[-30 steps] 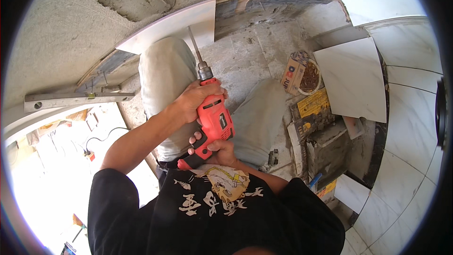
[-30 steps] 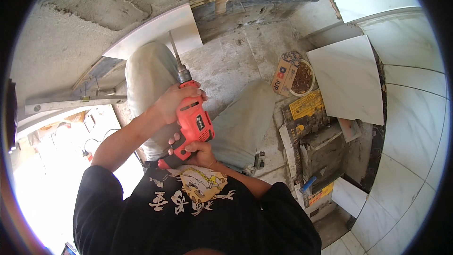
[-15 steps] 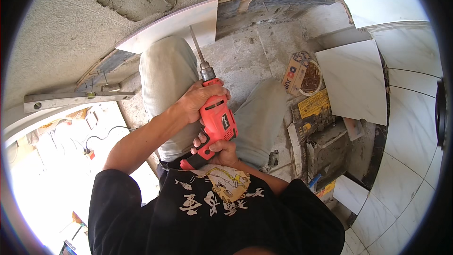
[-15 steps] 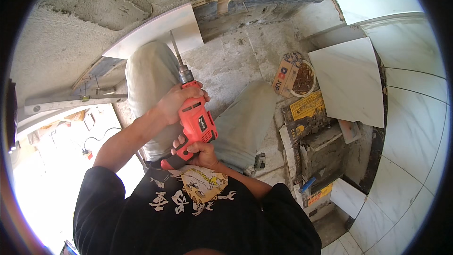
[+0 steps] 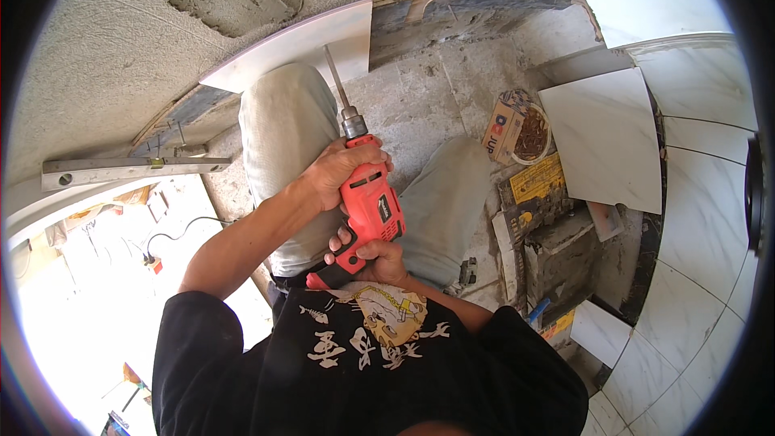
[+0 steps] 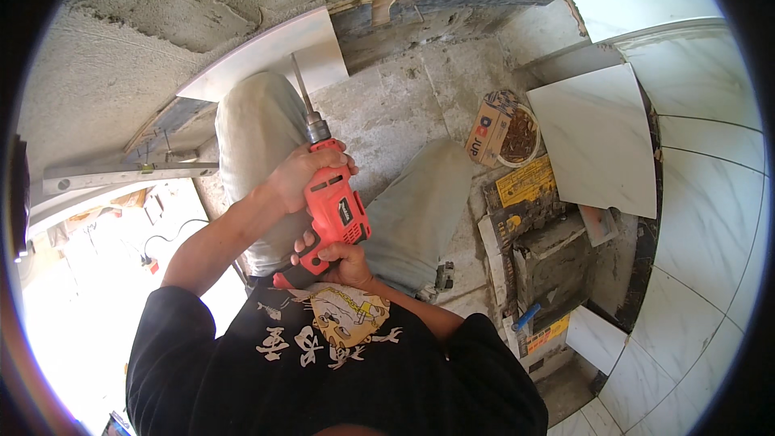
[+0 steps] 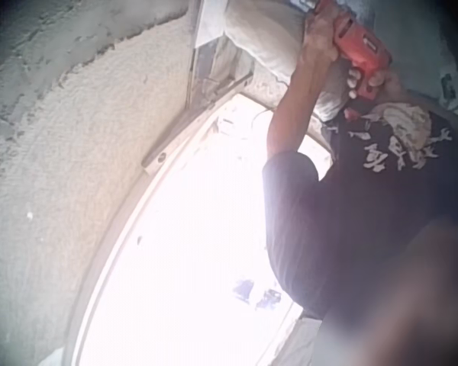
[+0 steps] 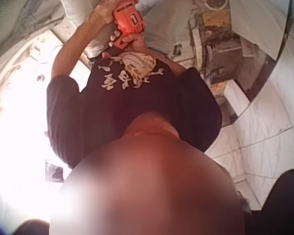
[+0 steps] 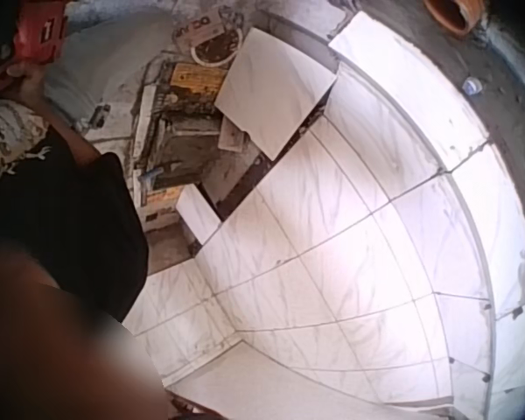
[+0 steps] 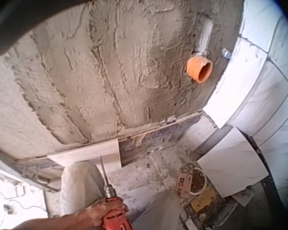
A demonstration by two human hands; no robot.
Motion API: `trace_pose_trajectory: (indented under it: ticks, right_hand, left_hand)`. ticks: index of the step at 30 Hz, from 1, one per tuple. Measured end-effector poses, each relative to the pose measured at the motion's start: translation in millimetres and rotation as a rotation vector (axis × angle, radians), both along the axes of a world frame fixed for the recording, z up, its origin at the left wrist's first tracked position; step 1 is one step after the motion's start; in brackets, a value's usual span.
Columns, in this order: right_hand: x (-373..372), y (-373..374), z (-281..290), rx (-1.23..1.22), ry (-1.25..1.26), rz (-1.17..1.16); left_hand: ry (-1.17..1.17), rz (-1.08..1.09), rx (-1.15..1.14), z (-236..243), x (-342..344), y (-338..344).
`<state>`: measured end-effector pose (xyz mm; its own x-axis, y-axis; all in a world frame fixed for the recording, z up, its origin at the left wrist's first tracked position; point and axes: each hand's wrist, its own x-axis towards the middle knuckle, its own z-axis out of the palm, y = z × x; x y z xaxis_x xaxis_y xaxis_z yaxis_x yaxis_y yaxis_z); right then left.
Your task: Drilling a hole in a wall for a bathroom installation.
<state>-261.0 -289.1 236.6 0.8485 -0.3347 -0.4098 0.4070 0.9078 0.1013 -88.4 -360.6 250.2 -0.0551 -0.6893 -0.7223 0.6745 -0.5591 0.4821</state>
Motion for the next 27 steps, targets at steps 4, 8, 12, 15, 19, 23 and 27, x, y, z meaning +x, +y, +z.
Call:
trace_pose_trajectory:
  ticks: [4, 8, 12, 15, 19, 23, 27]
  right_hand:
    - [0.8, -1.8, 2.5, -0.008, 0.002, -0.007]
    - [1.8, -5.1, 9.8, -0.012, 0.051, 0.014]
    - [-0.2, -0.3, 0.8, -0.021, 0.024, 0.004]
    - [-0.6, 1.3, -2.0, -0.012, 0.038, 0.008]
    - [-0.5, 0.9, -1.9, -0.023, 0.037, 0.009]
    - [0.3, 0.8, 0.2, -0.036, 0.058, 0.005]
    - [0.7, 0.8, 0.7, -0.038, 0.058, 0.008]
  left_hand:
    - [-0.008, -0.010, 0.006, 1.4, 0.8, 0.0]
    - [-0.002, 0.003, 0.009, 3.0, 0.5, -0.1]
    - [0.002, 0.002, -0.006, 1.6, -0.1, -0.9]
    - [0.009, 0.001, -0.020, -1.9, 0.2, -0.3]
    - [0.032, 0.015, -0.032, -5.5, 0.2, 0.3]
    - [0.049, 0.027, -0.020, -2.9, -0.3, -0.3]
    - [0.044, 0.030, -0.012, -1.7, 0.1, -0.1]
